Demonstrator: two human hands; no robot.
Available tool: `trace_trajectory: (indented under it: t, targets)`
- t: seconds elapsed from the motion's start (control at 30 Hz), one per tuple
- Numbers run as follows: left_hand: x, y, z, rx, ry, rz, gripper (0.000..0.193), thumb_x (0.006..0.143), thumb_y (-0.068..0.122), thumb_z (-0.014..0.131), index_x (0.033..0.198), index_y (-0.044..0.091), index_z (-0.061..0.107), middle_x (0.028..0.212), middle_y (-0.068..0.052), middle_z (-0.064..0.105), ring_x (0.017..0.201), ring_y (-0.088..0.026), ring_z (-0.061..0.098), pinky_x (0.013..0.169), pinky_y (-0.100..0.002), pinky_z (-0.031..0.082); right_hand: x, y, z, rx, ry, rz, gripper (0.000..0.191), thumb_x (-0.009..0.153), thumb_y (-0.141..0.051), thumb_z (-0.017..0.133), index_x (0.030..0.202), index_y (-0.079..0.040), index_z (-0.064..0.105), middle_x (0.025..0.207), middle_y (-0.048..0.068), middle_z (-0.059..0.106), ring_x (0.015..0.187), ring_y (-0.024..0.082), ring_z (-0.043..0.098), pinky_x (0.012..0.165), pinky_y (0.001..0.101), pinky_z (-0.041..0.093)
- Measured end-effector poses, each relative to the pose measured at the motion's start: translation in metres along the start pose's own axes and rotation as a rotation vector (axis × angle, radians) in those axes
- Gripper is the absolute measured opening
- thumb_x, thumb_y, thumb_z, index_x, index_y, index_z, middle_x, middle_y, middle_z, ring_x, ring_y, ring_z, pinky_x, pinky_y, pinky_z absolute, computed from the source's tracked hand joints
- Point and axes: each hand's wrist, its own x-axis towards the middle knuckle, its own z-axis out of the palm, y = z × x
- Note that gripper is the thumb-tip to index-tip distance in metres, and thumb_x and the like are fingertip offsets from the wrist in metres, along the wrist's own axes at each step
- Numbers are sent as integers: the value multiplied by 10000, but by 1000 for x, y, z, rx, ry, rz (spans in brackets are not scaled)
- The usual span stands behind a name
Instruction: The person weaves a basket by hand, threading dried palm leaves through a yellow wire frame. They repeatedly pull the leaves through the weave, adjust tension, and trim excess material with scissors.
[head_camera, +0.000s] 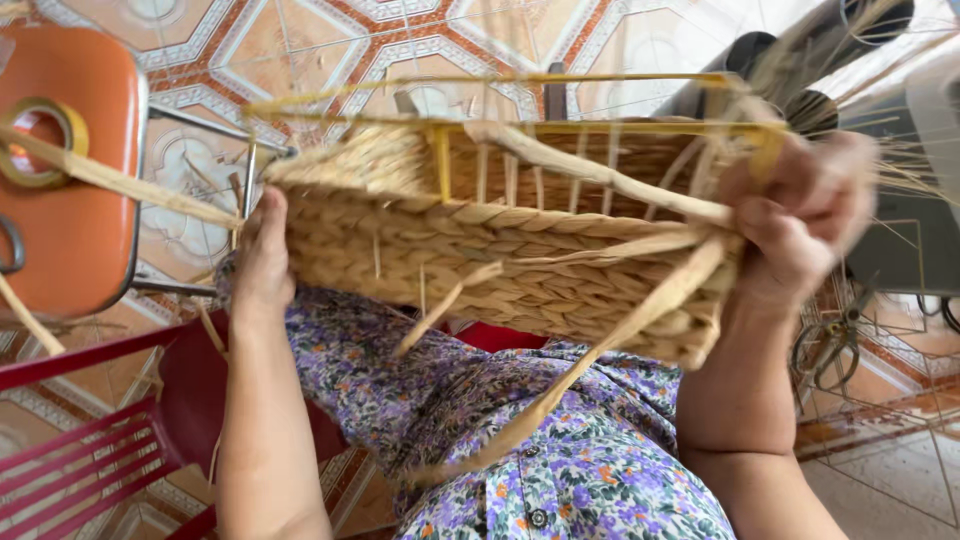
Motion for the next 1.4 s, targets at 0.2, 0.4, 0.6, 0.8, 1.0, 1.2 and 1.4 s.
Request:
trace_trajectory:
  t: [0.2, 0.4, 0.6, 0.8, 1.0, 1.2, 1.4]
  targets:
    - [-45, -38, 5, 123, 69, 202, 346, 1114, 299, 675, 1276, 1, 606, 1133, -33, 628, 1057, -116, 575, 972, -272, 480, -33, 61, -54, -210, 141, 366, 107, 1041, 77, 587, 1085, -16, 617, 971, -1, 629, 872, 57, 562, 817, 196, 452]
    - [-92, -57, 30, 407, 203, 298, 379, 1130, 283, 617, 1391, 12, 568, 1199, -63, 680, 1041, -136, 617, 946, -279, 507, -63, 70, -78, -500, 92, 443, 165, 1068, 11, 635, 1213, -18, 709, 1090, 1, 690, 985, 66, 611, 887, 200, 498]
    - [-87, -25, 50, 870, 307, 348, 406, 1136, 228, 637, 1452, -8, 541, 1224, -149, 695, 1062, -247, 678, 914, -354, 528, -47, 46, -67, -1135, -221, 209, 197, 979, -13, 737, 1174, -44, 739, 1148, 151, 670, 993, 192, 685, 839, 300, 594]
    - [-100, 3, 114, 839, 147, 745, 201, 1083, 89, 663, 1279, 42, 665, 1125, -162, 653, 919, -169, 645, 817, -318, 578, -33, 50, -59, -1181, -375, 46, 139, 997, -36, 756, 1117, -10, 690, 1098, 130, 682, 995, 243, 698, 822, 345, 605]
    - [-86, 0, 239, 609, -551, 695, 163, 1037, 170, 675, 1151, 79, 746, 882, -75, 770, 704, -141, 726, 615, -288, 580, -34, 64, -68, -1099, -340, 123, 107, 1039, 21, 680, 1124, -4, 620, 992, 121, 692, 845, 211, 714, 734, 320, 579]
    - [-38, -19, 316, 1084, -643, 50, 369, 1082, 243, 584, 1429, 121, 553, 718, -111, 759, 556, -224, 684, 517, -371, 567, -33, 66, -75, -828, -231, 333, 102, 1097, 57, 592, 1169, 0, 548, 1008, 94, 742, 838, 126, 719, 721, 253, 598]
    - [-42, -29, 321, 717, -438, 900, 135, 1074, 250, 697, 1173, 165, 665, 860, -20, 743, 644, -128, 710, 549, -251, 576, -23, 70, -79, -707, -192, 395, 53, 1079, 43, 622, 1110, 1, 613, 997, 77, 714, 867, 102, 718, 716, 233, 616]
